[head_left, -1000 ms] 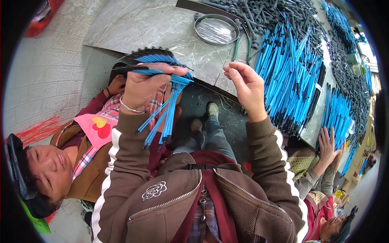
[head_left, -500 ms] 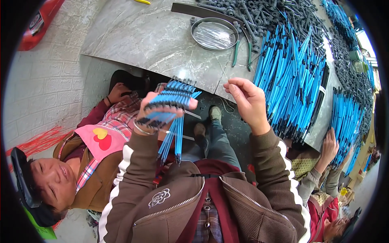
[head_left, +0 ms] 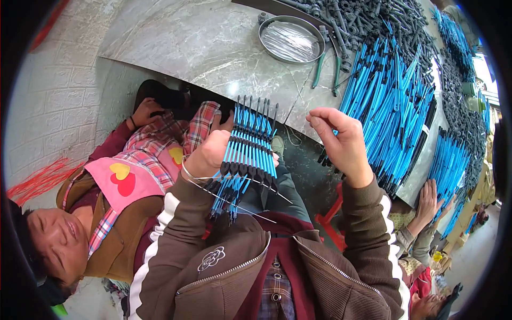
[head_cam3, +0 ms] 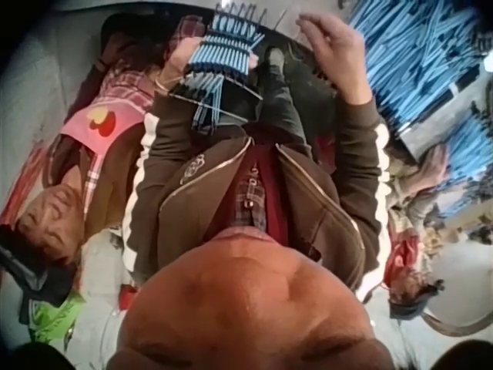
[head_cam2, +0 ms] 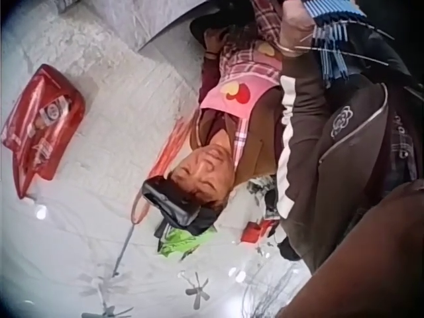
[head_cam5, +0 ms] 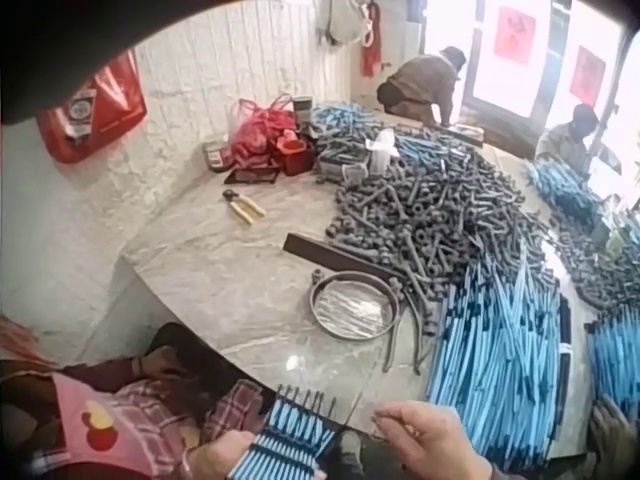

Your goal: Assembling pens or markers by attaching clips and components to barrels at a factory workbench.

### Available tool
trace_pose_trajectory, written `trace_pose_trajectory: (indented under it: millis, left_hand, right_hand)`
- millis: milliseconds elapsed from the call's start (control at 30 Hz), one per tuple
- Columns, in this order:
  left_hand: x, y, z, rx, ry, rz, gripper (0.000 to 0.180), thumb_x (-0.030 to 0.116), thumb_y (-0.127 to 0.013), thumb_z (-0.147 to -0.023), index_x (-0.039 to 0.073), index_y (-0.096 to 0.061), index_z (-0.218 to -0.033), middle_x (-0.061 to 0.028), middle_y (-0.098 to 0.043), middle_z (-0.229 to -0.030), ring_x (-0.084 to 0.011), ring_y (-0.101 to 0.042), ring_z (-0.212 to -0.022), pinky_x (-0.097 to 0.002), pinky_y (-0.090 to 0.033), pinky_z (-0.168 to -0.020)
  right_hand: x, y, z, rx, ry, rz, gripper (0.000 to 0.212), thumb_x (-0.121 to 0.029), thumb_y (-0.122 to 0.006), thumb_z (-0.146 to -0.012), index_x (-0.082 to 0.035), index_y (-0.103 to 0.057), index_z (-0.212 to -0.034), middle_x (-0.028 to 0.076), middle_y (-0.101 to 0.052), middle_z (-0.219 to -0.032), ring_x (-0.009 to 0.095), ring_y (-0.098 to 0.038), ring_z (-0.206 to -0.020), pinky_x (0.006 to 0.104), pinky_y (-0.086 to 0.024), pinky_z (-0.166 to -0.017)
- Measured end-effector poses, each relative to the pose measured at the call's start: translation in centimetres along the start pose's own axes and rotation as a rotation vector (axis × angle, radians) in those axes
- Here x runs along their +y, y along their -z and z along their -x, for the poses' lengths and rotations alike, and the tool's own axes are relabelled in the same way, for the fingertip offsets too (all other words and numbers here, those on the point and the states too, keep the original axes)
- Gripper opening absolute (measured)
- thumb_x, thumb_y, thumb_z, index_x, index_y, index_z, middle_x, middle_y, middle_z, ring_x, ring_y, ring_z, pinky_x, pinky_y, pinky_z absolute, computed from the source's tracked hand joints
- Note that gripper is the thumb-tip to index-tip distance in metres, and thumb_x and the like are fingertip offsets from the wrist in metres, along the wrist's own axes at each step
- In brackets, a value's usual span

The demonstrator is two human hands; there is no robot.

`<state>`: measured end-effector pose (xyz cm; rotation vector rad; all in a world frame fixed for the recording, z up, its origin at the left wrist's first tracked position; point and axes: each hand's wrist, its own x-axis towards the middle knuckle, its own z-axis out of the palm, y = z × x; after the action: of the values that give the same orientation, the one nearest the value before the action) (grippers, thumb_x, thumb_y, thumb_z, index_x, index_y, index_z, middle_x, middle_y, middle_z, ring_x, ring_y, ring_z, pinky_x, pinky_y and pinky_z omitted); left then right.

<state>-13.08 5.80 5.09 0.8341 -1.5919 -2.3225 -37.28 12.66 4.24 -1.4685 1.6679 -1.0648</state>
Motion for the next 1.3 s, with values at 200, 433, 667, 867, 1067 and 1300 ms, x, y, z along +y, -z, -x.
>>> trace_pose_trajectory:
  millis: [200, 433, 667, 867, 1067, 1300]
  left_hand:
    - [-1.5, 2.1, -0.2, -0.222, -0.208, -0.188, 0.044, 0.015, -0.033, -0.089, -0.021, -0.048, -0.111, -0.0312, -0.058, -0.105, -0.0356, -0.061, -0.099, -0.0372, -0.050, -0.088]
    - [-1.2, 1.5, 0.0, -0.168, 0.086, 0.205, 0.030, 0.004, -0.057, -0.083, -0.015, -0.054, -0.107, -0.0225, -0.062, -0.104, -0.0283, -0.063, -0.095, -0.0345, -0.052, -0.085]
    - [-2.8, 2.1, -0.7, -0.299, -0.745, -0.560, 0.026, 0.012, -0.058, -0.084, 0.001, -0.062, -0.106, -0.0133, -0.065, -0.104, -0.0252, -0.065, -0.092, -0.0334, -0.051, -0.083]
    - [-2.7, 1.9, -1.1, -0.257, -0.841, -0.433, 0.020, 0.012, -0.062, -0.080, 0.003, -0.067, -0.096, -0.0110, -0.067, -0.100, -0.0240, -0.066, -0.089, -0.0346, -0.053, -0.078]
    - [-3.2, 1.7, -0.9, -0.238, -0.826, -0.471, 0.019, 0.013, -0.062, -0.079, 0.004, -0.067, -0.095, -0.0107, -0.067, -0.100, -0.0237, -0.066, -0.088, -0.0340, -0.053, -0.077]
    - [-2.8, 1.2, -1.1, -0.244, -0.816, -0.470, 0.021, 0.014, -0.063, -0.078, 0.005, -0.067, -0.096, -0.0092, -0.067, -0.099, -0.0230, -0.066, -0.086, -0.0326, -0.053, -0.075]
  right_hand:
    - [0.7, 1.4, -6.7, -0.121, 0.132, 0.362, 0.017, -0.012, -0.062, -0.079, 0.002, -0.064, -0.089, 0.017, -0.064, -0.079, 0.028, -0.064, -0.072, 0.0315, -0.049, -0.066]
    - [5.9, -1.4, -16.9, -0.063, 0.254, 0.832, 0.015, -0.016, -0.058, -0.079, -0.007, -0.067, -0.087, 0.014, -0.064, -0.082, 0.033, -0.061, -0.082, 0.0401, -0.049, -0.071]
    - [5.9, -3.5, -17.7, -0.128, 0.356, 1.038, 0.012, -0.018, -0.060, -0.079, -0.006, -0.062, -0.080, 0.011, -0.061, -0.085, 0.032, -0.060, -0.083, 0.0415, -0.048, -0.070]
    - [6.1, -3.3, -17.7, -0.057, 0.344, 1.003, 0.010, -0.016, -0.057, -0.080, -0.006, -0.059, -0.079, 0.010, -0.059, -0.082, 0.029, -0.060, -0.083, 0.0404, -0.049, -0.069]
    - [5.7, -3.4, -17.3, -0.078, 0.342, 1.061, 0.009, -0.014, -0.056, -0.080, -0.006, -0.059, -0.077, 0.010, -0.059, -0.083, 0.029, -0.060, -0.083, 0.0407, -0.049, -0.069]
    - [6.6, -3.4, -18.0, -0.079, 0.355, 1.084, 0.008, -0.010, -0.055, -0.076, -0.006, -0.059, -0.082, 0.010, -0.059, -0.085, 0.029, -0.059, -0.086, 0.0402, -0.049, -0.071]
